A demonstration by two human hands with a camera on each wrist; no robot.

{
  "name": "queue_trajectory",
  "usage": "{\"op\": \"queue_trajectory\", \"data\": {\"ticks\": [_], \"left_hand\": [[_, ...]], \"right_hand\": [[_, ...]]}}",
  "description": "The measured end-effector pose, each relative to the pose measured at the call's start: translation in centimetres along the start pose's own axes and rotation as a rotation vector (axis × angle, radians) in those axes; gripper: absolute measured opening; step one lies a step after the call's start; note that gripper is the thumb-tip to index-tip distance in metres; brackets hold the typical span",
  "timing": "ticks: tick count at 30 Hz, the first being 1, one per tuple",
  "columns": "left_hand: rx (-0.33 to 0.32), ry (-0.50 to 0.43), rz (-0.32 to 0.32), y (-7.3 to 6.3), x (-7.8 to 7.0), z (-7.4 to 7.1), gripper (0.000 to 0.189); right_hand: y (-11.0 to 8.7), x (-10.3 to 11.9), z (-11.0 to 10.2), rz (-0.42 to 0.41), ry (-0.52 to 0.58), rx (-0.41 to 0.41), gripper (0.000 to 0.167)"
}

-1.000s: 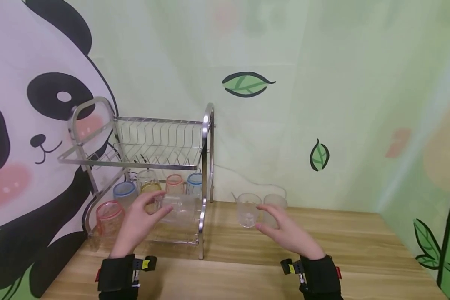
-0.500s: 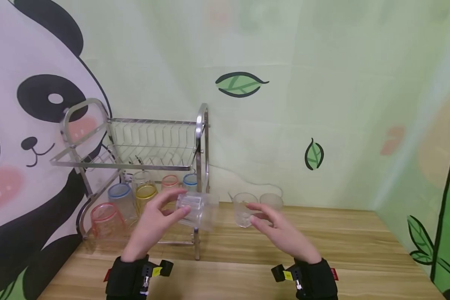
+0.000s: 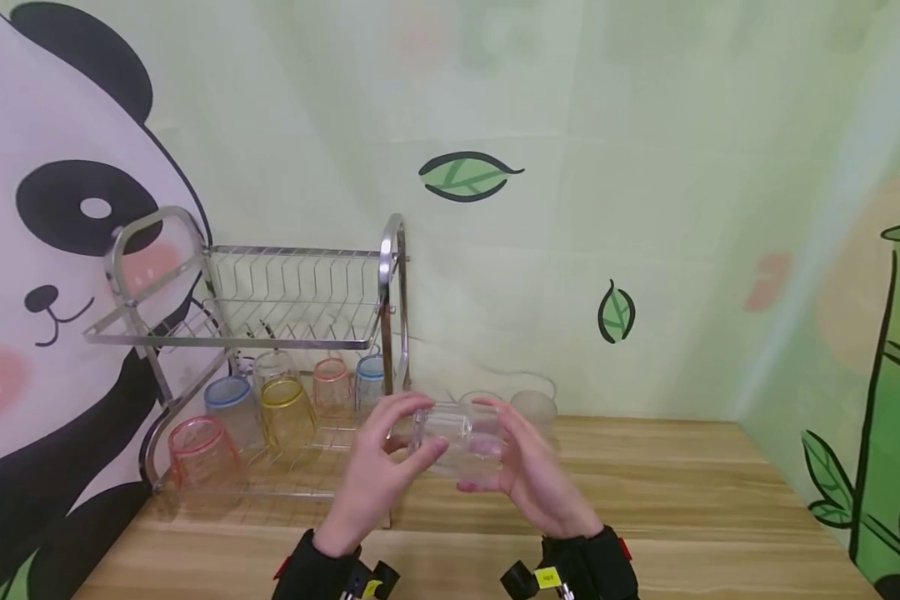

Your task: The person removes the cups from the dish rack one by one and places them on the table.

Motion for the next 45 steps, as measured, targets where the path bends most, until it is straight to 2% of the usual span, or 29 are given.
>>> {"op": "queue_trajectory", "data": {"ticks": [5,7,11,16,19,24,27,30,32,37,41,43,45], "left_hand": [[0.029,0.073,0.002,-0.2,0.0,1.0,0.041],[0.064,0.090,0.007,-0.2,0.0,1.2,0.042],[0.144,0.124,0.026,-0.2,0.0,1.3,0.044],[0.217,0.165,0.009,-0.4,0.4,1.3,0.047],[0.231,0.205,0.001,-0.5,0.4,1.3,0.049],[0.232,0.248,0.035,-0.5,0.1,1.4,0.050],[0.260,0.257,0.048,-0.5,0.2,1.7,0.050],[0.317,0.266,0.043,-0.8,0.4,2.0,0.052],[0.363,0.287,0.043,-1.0,0.6,2.2,0.053],[0.498,0.310,0.062,-1.7,0.9,2.7,0.046],[0.571,0.320,0.045,-2.4,1.7,2.1,0.038],[0.588,0.348,0.018,-2.8,2.3,1.1,0.038],[0.587,0.374,-0.021,-3.0,2.8,-0.6,0.039]], "right_hand": [[-0.2,0.0,-0.3,0.026,0.034,-0.039,0.040],[-0.4,0.2,-0.6,0.023,-0.005,-0.041,0.038],[-0.5,0.3,-0.9,0.011,-0.117,-0.037,0.048],[-0.6,0.3,-1.0,0.026,-0.211,-0.087,0.053],[-0.7,0.3,-0.9,0.039,-0.253,-0.101,0.053],[-0.8,0.7,-1.0,0.044,-0.310,-0.079,0.054],[-1.0,0.7,-1.5,0.041,-0.352,-0.064,0.054],[-1.6,0.3,-2.2,0.067,-0.360,-0.053,0.053],[-2.1,-0.2,-2.7,0.101,-0.325,-0.034,0.051],[-3.2,-1.0,-4.2,0.173,-0.292,0.042,0.046],[-4.0,-1.2,-6.1,0.252,-0.427,0.059,0.048],[-4.2,-1.2,-7.2,0.291,-0.516,0.049,0.050],[-4.3,-1.1,-8.2,0.325,-0.590,0.043,0.052]]}}
Point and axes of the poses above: each hand's wrist, its own y-axis towards the middle knuckle, its own z-axis out of the palm, x = y × z, the point moved 4 cm from there along y, towards the middle knuckle, and after that the axes turned 1 degree about -x, right-handed, at the moved point
